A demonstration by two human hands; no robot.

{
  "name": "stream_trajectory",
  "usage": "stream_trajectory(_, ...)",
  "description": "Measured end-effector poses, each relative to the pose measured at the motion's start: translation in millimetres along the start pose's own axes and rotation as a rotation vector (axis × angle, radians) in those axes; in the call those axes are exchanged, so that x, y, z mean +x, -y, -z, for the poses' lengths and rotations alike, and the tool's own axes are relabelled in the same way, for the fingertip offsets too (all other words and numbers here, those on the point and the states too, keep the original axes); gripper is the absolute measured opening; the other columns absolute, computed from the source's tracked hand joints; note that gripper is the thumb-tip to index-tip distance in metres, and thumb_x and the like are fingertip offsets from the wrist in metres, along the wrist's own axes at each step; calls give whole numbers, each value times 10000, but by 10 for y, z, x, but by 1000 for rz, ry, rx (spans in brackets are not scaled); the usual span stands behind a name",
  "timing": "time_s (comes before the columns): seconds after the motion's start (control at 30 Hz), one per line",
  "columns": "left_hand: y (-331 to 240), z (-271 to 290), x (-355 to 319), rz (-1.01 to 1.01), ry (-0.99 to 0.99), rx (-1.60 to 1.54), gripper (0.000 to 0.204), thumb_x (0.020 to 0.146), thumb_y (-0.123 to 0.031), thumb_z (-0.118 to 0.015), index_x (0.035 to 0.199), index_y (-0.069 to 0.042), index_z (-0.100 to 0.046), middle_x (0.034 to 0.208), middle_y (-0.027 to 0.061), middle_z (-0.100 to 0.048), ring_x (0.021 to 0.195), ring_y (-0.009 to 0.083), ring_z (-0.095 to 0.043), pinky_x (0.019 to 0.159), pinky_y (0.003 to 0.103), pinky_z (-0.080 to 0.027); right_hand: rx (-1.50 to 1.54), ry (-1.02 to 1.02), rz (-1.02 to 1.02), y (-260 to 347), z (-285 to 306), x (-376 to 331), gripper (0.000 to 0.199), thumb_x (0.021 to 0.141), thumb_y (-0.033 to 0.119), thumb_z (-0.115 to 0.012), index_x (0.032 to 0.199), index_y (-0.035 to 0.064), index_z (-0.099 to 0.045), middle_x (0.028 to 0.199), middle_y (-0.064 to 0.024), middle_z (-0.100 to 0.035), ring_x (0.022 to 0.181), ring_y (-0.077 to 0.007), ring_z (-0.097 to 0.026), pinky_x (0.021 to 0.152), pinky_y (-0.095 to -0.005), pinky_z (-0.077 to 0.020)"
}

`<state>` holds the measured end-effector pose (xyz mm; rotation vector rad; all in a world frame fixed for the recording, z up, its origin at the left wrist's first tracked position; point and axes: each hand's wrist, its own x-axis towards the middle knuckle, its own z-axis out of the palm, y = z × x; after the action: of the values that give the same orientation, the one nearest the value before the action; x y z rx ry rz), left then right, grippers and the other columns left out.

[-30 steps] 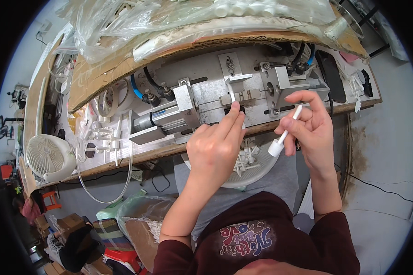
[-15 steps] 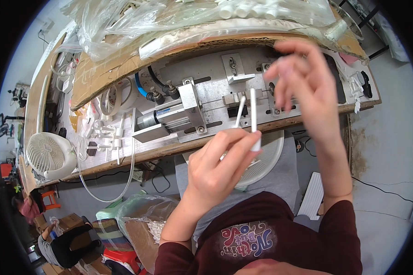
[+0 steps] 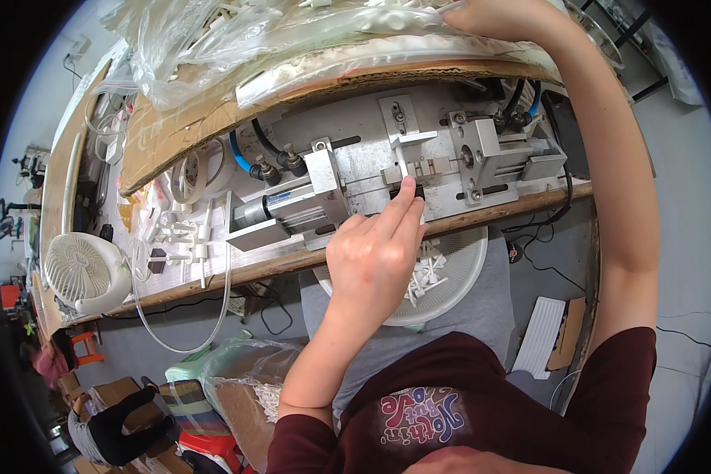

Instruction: Assembling small white plastic components using a pneumatic assembly machine on a workbench.

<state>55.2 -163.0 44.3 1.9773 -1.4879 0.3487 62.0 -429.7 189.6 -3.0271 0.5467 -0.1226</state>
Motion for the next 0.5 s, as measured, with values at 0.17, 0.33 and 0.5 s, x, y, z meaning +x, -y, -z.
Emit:
stream_trajectory(0.17,5,3,-6,-8,-7,7,256,735,-140,-830,969,-68,-757,1130,18,-748,551,159,-588,550,261,-484,64,-73,78,37,-29,-52,320,797,57,-655,1111,14,-701,1056,-203,-700,1018,-344,-665,905,-397,-519)
stream_trajectory(0.33,5,107,-7,30,22,-123,298,738,-158,-855,998,-50,-757,1118,59,-748,573,128,-623,571,249,-512,25,-348,205,-80,-134,-46,127,803,40,-689,917,9,-735,1059,-169,-691,1003,-300,-663,859,-388,-522)
stream_trajectory(0.5,77,335,74,125,-194,-393,343,746,-106,-865,1056,-25,-743,1052,120,-746,701,149,-688,611,256,-542,-104,-805,441,-6,-188,-426,130,812,4,-675,923,4,-741,1003,-164,-697,936,-301,-672,846,-380,-530)
